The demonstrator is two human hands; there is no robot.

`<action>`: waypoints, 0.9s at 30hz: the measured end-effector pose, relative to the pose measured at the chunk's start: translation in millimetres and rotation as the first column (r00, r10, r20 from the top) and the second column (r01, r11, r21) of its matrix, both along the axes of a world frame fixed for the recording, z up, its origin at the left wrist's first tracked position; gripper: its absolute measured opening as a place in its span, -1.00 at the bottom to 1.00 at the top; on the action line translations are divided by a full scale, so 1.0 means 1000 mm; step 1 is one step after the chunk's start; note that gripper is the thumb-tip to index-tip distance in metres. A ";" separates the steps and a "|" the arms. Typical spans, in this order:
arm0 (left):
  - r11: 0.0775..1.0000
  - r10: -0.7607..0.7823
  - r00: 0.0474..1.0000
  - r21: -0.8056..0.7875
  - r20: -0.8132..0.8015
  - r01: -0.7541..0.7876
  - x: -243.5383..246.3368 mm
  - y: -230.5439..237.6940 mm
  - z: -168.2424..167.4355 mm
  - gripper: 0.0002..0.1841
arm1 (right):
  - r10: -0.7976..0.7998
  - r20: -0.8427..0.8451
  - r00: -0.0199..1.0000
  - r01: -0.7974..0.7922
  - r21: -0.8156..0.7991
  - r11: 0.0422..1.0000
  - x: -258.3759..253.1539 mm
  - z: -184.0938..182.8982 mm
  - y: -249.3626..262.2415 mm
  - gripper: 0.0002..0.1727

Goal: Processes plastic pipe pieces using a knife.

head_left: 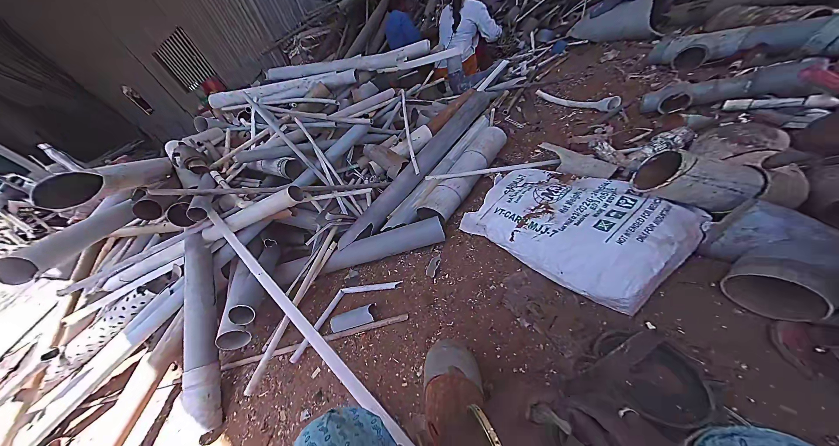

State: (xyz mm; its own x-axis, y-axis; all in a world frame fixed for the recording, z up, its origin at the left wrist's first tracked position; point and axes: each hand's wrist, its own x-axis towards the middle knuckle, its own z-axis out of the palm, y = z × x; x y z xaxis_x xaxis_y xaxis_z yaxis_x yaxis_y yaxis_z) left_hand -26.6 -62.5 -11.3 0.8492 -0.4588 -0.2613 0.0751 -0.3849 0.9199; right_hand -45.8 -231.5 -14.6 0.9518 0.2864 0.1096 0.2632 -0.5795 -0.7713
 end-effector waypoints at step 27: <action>0.947 0.317 0.858 -0.088 0.404 -0.308 -0.008 -0.004 -0.041 -0.80 | -0.361 0.236 0.902 0.292 0.281 0.914 0.000 -0.053 0.028 -0.75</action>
State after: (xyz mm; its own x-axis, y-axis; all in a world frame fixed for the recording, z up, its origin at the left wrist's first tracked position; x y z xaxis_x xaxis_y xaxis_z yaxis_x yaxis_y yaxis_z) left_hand -34.1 -67.0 -52.6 0.9775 -0.1526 0.1453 -0.1943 -0.3861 0.9018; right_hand -46.3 -203.4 -68.1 0.9076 -0.1018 0.4074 0.3132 -0.4819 -0.8183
